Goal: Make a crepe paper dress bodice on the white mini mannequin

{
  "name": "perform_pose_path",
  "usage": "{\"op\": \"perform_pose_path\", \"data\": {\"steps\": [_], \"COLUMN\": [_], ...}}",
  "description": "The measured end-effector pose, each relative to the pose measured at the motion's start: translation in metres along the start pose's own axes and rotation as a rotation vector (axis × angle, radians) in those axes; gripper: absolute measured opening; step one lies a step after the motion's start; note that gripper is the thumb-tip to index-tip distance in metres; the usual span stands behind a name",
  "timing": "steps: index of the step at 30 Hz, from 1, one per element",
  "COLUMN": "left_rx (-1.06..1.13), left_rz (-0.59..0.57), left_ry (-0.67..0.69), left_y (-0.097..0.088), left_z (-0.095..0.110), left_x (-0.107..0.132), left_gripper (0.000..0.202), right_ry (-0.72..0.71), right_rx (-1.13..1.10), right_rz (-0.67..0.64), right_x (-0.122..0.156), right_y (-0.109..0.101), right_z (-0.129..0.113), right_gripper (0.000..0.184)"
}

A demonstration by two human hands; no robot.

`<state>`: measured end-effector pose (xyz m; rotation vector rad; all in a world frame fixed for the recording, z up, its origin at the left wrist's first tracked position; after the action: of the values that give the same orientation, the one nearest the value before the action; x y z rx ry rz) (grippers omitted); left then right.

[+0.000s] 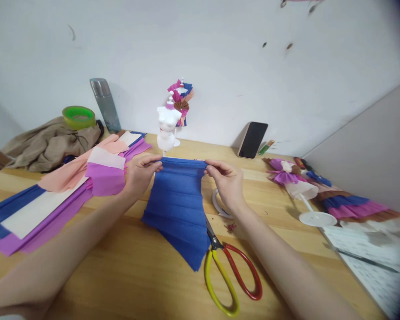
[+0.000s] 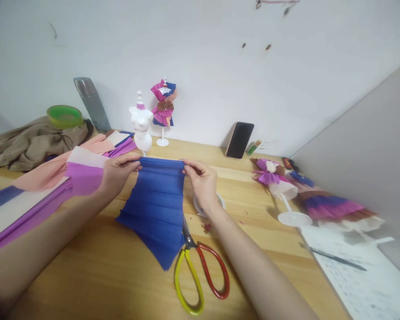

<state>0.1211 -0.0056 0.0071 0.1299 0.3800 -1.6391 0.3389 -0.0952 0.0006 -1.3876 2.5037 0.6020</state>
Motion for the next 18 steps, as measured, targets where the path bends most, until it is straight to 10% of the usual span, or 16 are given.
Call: {"op": "perform_pose_path", "data": {"steps": [12,18], "left_rx": [-0.217,-0.021], "left_rz": [-0.021,-0.036], "left_ry": [0.222,-0.023], "left_y": [-0.0057,0.0005], "left_z": [-0.0052,0.0006], "left_x": [-0.0015,0.0005], "left_gripper": [0.009,0.013], "right_ry": [-0.088,-0.037], "right_rx": [0.124,0.112], "right_rz": [-0.031,-0.023], "right_x": [0.0017,0.0019], "right_y": [-0.0042,-0.0011], "right_z": [0.0026,0.0008], "right_gripper": [0.014,0.012]}}
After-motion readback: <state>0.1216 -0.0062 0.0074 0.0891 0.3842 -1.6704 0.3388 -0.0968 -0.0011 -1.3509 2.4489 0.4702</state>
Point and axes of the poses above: each hand's wrist, its own x-axis away from the middle knuckle, its own y-axis out of the palm, z = x × y, the point moved 1 cm from there along -x, towards the middle knuckle, and after that the axes turned 13 degrees about -x, right-handed, at the moved point
